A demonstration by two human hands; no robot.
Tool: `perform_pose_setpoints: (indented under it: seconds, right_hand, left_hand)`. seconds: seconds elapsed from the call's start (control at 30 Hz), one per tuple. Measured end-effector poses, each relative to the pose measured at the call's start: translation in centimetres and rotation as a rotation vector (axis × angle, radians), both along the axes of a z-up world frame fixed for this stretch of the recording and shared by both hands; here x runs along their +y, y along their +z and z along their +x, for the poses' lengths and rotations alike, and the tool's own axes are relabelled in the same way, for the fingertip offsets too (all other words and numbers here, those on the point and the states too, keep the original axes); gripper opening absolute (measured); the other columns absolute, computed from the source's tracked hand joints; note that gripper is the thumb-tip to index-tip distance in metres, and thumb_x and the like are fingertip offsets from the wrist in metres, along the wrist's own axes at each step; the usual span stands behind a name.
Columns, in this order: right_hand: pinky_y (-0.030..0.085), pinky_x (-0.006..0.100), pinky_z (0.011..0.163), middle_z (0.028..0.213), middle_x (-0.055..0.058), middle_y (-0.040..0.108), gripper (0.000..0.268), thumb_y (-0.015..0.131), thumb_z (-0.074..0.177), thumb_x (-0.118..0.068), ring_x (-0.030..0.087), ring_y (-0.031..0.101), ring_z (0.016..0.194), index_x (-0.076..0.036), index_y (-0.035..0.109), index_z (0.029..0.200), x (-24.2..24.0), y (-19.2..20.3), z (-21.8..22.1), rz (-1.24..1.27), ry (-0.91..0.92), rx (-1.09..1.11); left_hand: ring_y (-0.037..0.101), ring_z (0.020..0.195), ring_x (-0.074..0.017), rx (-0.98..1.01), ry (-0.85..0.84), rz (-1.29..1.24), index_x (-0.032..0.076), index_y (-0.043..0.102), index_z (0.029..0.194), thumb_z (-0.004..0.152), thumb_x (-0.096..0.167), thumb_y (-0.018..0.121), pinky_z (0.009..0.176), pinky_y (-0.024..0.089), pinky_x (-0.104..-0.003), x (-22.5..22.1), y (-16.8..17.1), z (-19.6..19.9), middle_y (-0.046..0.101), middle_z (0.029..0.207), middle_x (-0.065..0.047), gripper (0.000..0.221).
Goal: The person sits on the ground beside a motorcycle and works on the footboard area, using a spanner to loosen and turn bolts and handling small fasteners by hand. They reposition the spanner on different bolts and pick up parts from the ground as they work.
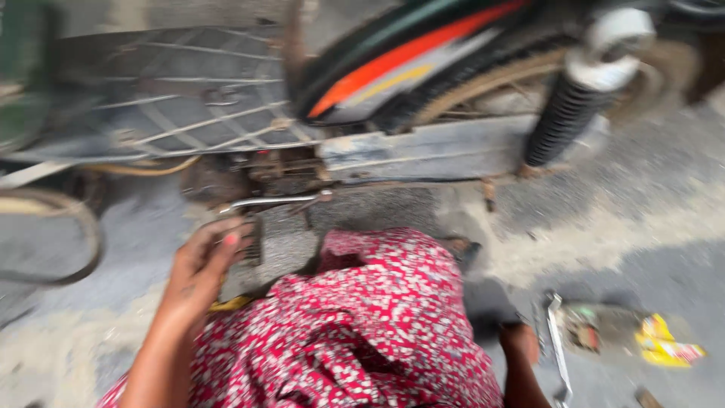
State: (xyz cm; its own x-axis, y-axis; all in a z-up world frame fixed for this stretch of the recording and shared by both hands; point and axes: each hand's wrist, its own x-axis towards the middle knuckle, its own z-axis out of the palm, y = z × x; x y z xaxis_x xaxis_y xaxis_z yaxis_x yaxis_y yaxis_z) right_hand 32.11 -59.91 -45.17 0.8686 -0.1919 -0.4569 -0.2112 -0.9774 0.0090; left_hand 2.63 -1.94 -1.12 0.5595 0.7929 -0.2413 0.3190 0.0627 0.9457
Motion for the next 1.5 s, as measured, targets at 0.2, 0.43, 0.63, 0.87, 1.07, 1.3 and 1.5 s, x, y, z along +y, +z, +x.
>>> perform_pose_setpoints:
  seconds: [0.2,0.43,0.63,0.87,1.07,1.3,1.5]
  right_hand:
    - [0.055,0.048,0.098,0.128,0.017,0.073,0.064,0.085,0.072,-0.051,0.037,0.068,0.120,-0.020,0.077,0.127,-1.6,-2.4,2.6,0.056,0.087,0.036]
    - [0.058,0.041,0.078,0.092,0.018,0.077,0.026,0.072,0.109,-0.029,0.027,0.073,0.080,-0.005,0.078,0.113,15.1,14.8,1.7,0.603,0.248,-0.634]
    - [0.057,0.027,0.082,0.099,0.012,0.073,0.010,0.068,0.109,-0.003,0.016,0.072,0.085,0.004,0.068,0.115,32.9,38.6,-2.4,1.438,0.715,-0.767]
    - [0.052,0.039,0.091,0.110,0.013,0.072,0.026,0.076,0.090,-0.015,0.034,0.068,0.103,-0.004,0.074,0.113,51.9,52.2,-8.0,1.299,1.382,-0.604]
    - [0.047,0.047,0.098,0.125,0.019,0.065,0.040,0.076,0.090,-0.023,0.040,0.058,0.113,0.001,0.072,0.123,65.0,49.3,-5.8,1.083,1.451,-0.788]
    - [0.048,0.045,0.101,0.124,0.014,0.068,0.028,0.078,0.088,-0.023,0.037,0.059,0.118,-0.006,0.075,0.111,69.9,47.0,-5.9,0.912,1.417,-0.798]
    - [0.048,0.046,0.098,0.113,0.013,0.071,0.023,0.079,0.087,-0.021,0.036,0.061,0.113,-0.008,0.075,0.106,70.3,49.2,-6.6,0.781,1.451,-0.813]
  left_hand:
    - [0.068,0.119,-0.0254,-0.134,-0.050,-0.094,0.005,0.056,0.139,0.100,0.033,0.057,0.102,0.054,-0.040,1.2,1.7,0.2,0.069,0.132,-0.014,0.048]
    - [0.068,0.115,-0.0228,-0.237,-0.002,-0.075,0.008,0.052,0.143,0.099,0.035,0.058,0.098,0.054,-0.038,3.5,3.9,-1.5,0.070,0.131,-0.011,0.051]
    - [0.069,0.108,-0.0180,-0.271,0.057,-0.050,0.009,0.054,0.142,0.099,0.035,0.060,0.093,0.055,-0.035,4.8,3.5,-2.3,0.072,0.126,-0.008,0.051]
    - [0.070,0.098,-0.0195,-0.189,0.218,0.099,0.006,0.060,0.135,0.096,0.031,0.067,0.085,0.056,-0.033,5.9,-5.8,-2.4,0.076,0.114,-0.009,0.046]
    - [0.076,0.093,-0.0204,-0.105,0.137,0.292,0.008,0.061,0.132,0.095,0.026,0.069,0.083,0.059,-0.034,4.6,-3.1,-1.5,0.077,0.105,-0.011,0.042]
    - [0.077,0.097,-0.0221,-0.079,0.100,0.280,0.006,0.063,0.129,0.094,0.020,0.069,0.086,0.059,-0.034,4.1,-0.6,-1.8,0.077,0.108,-0.011,0.038]
    - [0.076,0.096,-0.0242,-0.031,0.001,0.322,0.006,0.062,0.131,0.095,0.016,0.067,0.089,0.058,-0.034,3.9,0.6,-2.6,0.075,0.114,-0.011,0.037]
